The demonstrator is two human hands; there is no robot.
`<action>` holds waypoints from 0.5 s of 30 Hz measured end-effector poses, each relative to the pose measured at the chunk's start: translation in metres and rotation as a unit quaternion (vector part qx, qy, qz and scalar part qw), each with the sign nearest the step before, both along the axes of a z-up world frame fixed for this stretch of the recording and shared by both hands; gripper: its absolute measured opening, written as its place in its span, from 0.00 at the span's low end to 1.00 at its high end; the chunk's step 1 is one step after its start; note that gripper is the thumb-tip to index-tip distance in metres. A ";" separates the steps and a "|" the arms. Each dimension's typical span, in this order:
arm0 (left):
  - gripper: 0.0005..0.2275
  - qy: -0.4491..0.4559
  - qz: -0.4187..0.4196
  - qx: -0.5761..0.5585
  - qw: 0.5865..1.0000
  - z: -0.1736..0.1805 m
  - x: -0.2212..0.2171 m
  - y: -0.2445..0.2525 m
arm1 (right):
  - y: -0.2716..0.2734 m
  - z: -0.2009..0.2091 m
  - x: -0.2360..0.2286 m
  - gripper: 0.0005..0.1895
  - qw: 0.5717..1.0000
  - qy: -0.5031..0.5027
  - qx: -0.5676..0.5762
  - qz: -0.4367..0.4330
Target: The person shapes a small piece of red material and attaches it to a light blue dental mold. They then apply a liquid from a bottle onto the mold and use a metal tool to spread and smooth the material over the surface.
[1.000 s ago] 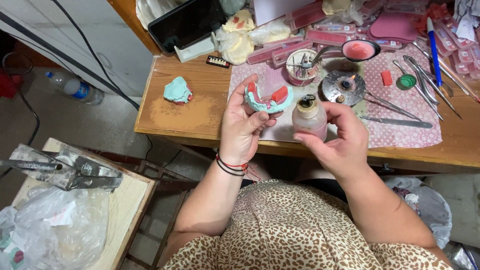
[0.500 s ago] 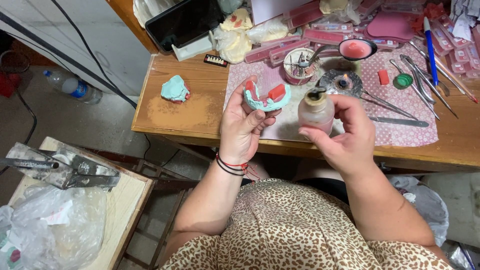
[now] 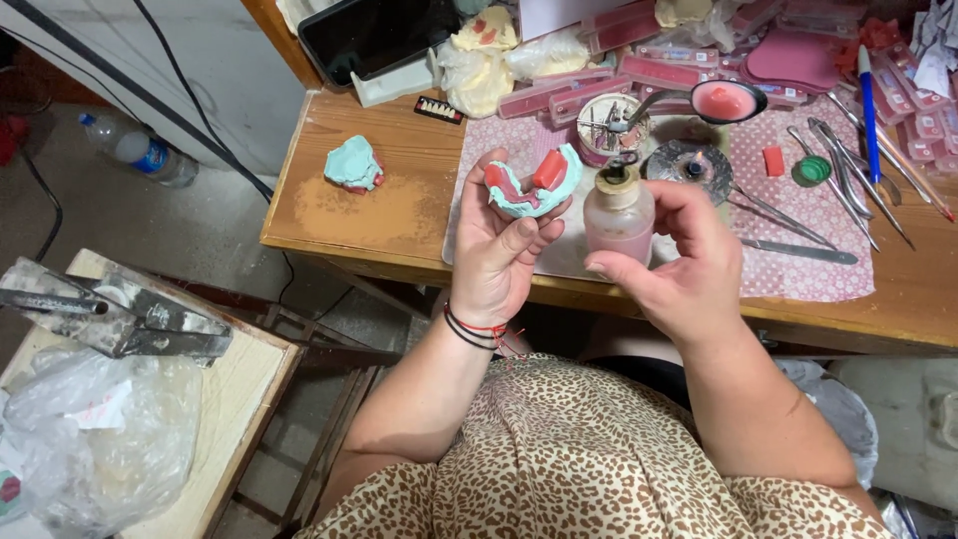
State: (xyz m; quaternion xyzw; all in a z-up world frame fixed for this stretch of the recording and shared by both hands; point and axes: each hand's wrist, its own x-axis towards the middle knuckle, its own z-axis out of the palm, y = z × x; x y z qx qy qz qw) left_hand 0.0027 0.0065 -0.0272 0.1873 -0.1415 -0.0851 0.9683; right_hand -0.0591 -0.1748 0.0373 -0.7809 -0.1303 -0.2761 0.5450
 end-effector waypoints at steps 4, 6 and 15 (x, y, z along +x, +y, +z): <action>0.34 -0.002 0.003 0.005 1.000 -0.004 0.002 0.000 | 0.005 0.002 0.001 0.35 1.000 -0.005 -0.010 0.007; 0.33 -0.008 0.007 0.001 1.000 0.003 0.000 -0.001 | 0.006 0.003 0.001 0.33 0.999 -0.006 -0.038 0.005; 0.36 -0.011 0.081 0.045 0.996 -0.004 0.008 -0.003 | -0.017 -0.017 0.009 0.39 0.999 -0.024 0.016 0.035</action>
